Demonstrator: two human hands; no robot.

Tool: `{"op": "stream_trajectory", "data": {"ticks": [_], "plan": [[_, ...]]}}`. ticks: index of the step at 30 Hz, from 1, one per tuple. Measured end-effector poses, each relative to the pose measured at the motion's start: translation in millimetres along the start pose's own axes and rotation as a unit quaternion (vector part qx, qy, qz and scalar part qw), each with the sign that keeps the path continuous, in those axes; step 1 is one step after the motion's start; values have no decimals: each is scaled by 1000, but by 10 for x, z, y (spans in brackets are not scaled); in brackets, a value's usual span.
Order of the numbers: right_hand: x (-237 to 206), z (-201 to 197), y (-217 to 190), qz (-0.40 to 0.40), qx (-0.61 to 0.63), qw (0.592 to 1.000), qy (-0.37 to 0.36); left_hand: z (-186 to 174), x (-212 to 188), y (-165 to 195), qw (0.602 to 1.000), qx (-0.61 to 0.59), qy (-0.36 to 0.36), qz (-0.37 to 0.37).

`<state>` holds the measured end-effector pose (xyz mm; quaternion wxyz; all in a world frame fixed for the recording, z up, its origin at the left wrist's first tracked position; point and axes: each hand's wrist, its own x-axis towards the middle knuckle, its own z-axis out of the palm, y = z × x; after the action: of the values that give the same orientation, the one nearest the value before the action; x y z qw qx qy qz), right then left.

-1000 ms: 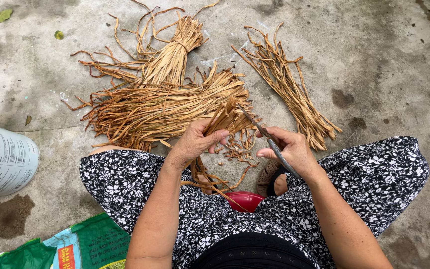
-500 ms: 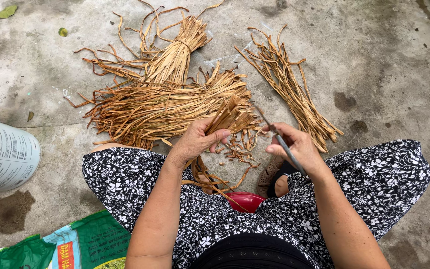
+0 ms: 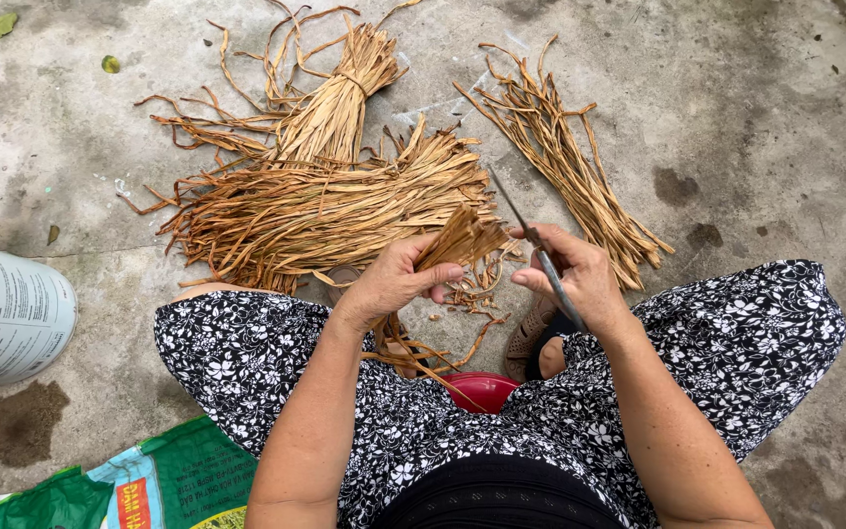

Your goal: The person sits on a low red stool on a concrete surface and trims dried palm leaf strips with scissors. They hold a bundle of dried leaves in one hand, cut off sections with the scissors, and place the trimmed pieces onto piles on the ground beside them.

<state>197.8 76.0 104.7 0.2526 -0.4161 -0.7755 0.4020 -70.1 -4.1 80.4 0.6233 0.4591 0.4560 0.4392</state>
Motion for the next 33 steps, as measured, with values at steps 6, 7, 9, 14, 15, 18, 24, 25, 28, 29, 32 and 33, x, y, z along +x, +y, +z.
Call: {"op": "stream_trajectory", "data": {"ticks": [6,7,9,14,15,18,24,25,28,29,32,33], "plan": [[21,192,-71,102,277,955,-5,150,257,-18,969,-32,182,163],[-1,236,-99,91,292,952,-8,184,287,1,958,-36,195,209],[-26,325,-156,66,320,945,-11,277,350,56,927,-40,216,304],[-20,675,-213,-48,260,964,-31,627,409,137,920,-116,186,324],[-9,722,-196,-63,234,970,-18,643,393,146,922,-123,182,319],[14,757,-107,30,234,972,-3,659,306,169,921,-228,134,286],[194,668,20,49,231,972,-1,618,231,206,919,-31,157,360],[222,619,32,28,253,967,28,558,238,191,912,-14,178,368],[253,435,55,-22,310,944,112,327,230,48,936,-22,192,295],[254,353,65,-30,324,935,139,280,244,-27,964,-63,158,205],[193,307,67,-95,355,917,155,365,296,-309,995,-97,29,-19],[168,300,69,-127,362,911,152,425,352,-388,992,-92,-21,-80]]}}
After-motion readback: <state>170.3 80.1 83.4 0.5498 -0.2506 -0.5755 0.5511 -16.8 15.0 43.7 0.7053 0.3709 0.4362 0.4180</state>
